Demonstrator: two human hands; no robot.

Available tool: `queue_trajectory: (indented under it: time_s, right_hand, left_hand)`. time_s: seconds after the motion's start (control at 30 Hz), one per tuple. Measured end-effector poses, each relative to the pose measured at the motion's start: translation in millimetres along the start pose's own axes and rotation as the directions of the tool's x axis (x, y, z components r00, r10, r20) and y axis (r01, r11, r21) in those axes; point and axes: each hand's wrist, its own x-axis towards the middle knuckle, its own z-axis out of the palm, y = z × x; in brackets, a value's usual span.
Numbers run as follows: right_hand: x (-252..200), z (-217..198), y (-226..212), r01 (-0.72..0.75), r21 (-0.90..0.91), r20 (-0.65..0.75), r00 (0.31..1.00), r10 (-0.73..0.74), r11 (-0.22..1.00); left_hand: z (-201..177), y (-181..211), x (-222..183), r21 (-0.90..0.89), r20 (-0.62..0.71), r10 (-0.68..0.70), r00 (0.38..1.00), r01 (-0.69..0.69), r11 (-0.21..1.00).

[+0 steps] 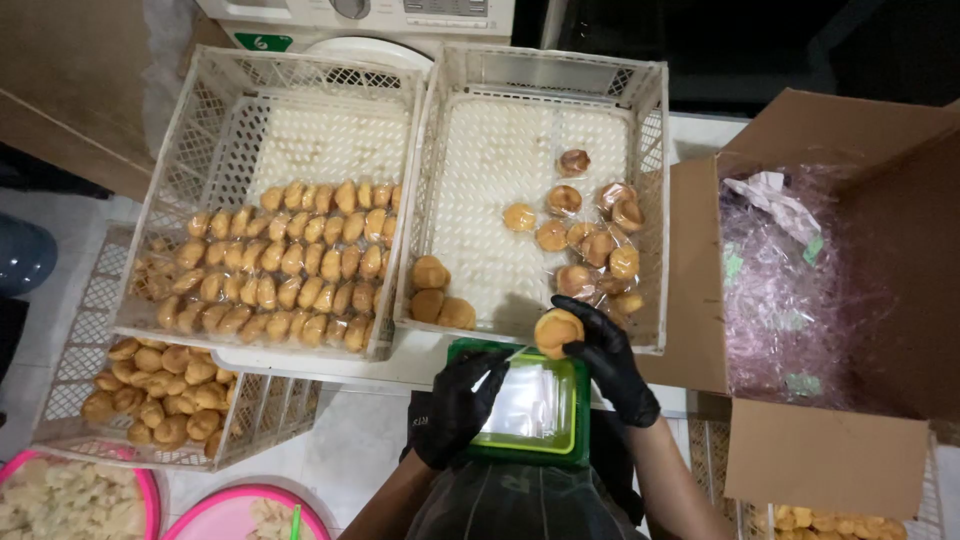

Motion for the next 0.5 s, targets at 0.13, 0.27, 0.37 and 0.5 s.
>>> queue_trajectory:
  time_s: [0.13, 0.27, 0.37, 0.5]
  right_hand:
    - [-5, 14, 5, 0.031, 0.103, -0.141, 0.99, -0.016, 0.994]
    - [-5, 38, -15, 0.083, 0.145, -0.285, 0.958, -0.038, 0.986]
    - [-3, 40, 15, 0.135, 0.206, -0.341, 0.938, -0.058, 0.969]
    - [4, 35, 26, 0.226, 0.159, -0.306, 0.937, -0.17, 0.961]
  left_hand:
    - [-2, 14, 17, 0.02, -0.197, 0.029, 0.98, -0.026, 0.999]
    - [10, -4, 13, 0.249, -0.281, 0.215, 0.935, -0.145, 0.958]
    - [43, -40, -8, 0.364, -0.244, 0.346, 0.906, -0.246, 0.898]
    - [56, -50, -16, 0.52, -0.162, 0.524, 0.836, -0.378, 0.766]
